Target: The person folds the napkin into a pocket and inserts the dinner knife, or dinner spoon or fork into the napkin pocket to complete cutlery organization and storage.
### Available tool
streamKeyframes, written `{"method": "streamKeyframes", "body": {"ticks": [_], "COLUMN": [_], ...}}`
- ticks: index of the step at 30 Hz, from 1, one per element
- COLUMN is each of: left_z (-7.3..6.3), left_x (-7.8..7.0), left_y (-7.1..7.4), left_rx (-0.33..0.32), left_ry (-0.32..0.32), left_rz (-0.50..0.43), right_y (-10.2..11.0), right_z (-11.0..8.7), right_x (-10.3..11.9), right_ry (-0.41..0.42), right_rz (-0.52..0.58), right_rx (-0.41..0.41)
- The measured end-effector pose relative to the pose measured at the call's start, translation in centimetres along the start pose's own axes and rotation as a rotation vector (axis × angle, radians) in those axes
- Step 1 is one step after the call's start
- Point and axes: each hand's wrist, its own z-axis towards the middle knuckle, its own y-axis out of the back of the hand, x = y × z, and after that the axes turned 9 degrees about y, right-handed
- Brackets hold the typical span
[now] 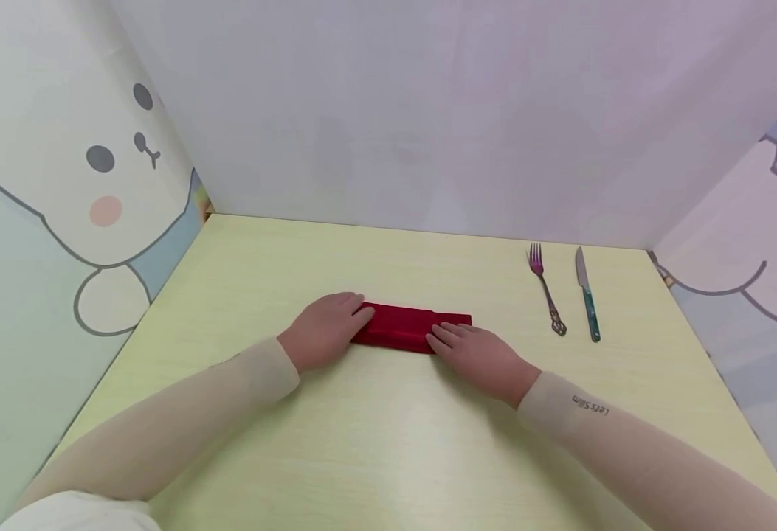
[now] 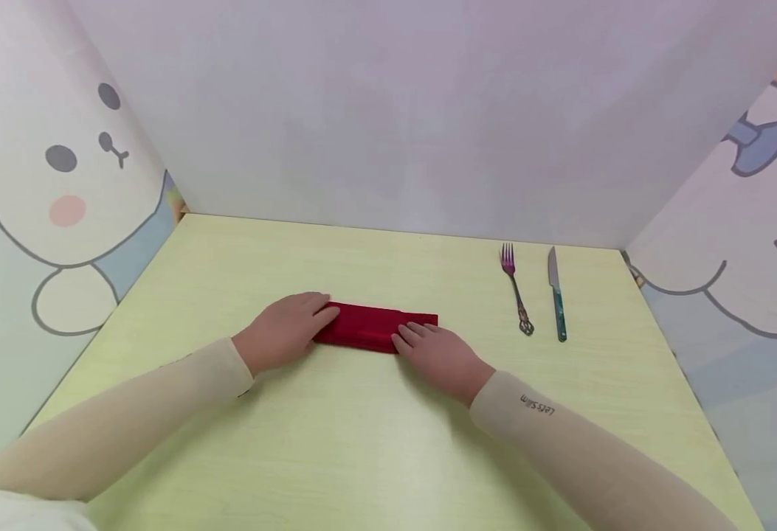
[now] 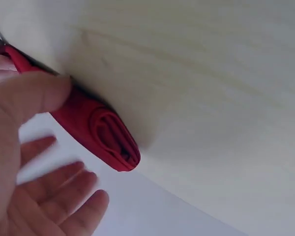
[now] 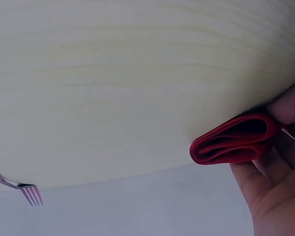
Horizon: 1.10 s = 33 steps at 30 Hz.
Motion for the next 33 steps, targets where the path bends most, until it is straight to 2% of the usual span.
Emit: {"method": "streamKeyframes", "body": {"ticks": [2, 4, 8, 13, 17, 20, 22, 25, 30, 33], "left_z": [-0.1, -0.2, -0.2, 0.0, 0.1, 0.0, -0.3, -0.7, -1.2, -1.2], "left_x": [0.0, -0.1, -0.1, 0.0, -0.1, -0.1, 0.0, 0.3, 1.1, 1.7], "left_y": [0.2, 0.4, 0.4, -0.3, -0.9, -0.9, -0.7, -0.4, 0.8, 1.3], "left_rx": [-0.022, -0.005, 0.038, 0.034, 0.023, 0.020, 0.023, 0.035, 0.091, 0.140], "left_ry": [0.050, 0.072, 0.025, -0.030, -0.034, -0.011, 0.009, 0.055, 0.180, 0.218], "left_rz": [0.005, 0.030, 0.100, 0.176, 0.219, 0.201, 0.158, 0.024, -0.338, -0.533], "right_y": [0.0, 0.0, -0.2, -0.6, -1.2, -1.4, -1.2, -0.6, 0.6, 1.2], "right_z": [0.0, -0.1, -0.1, -0.1, -0.1, -0.2, -0.3, -0.7, -1.7, -2.2], "right_x": [0.3, 0.5, 0.6, 0.6, 0.6, 0.4, 0.3, 0.2, -0.6, -1.3], "right_ry": [-0.013, -0.032, -0.071, -0.094, -0.102, -0.126, -0.149, -0.189, -0.274, -0.356], "right_rz": [-0.032, -0.063, -0.081, -0.037, 0.001, 0.049, 0.109, 0.225, 0.474, 0.670], "right_rx": [-0.017, -0.029, -0.042, -0.058, -0.081, -0.101, -0.125, -0.175, -0.277, -0.299]}}
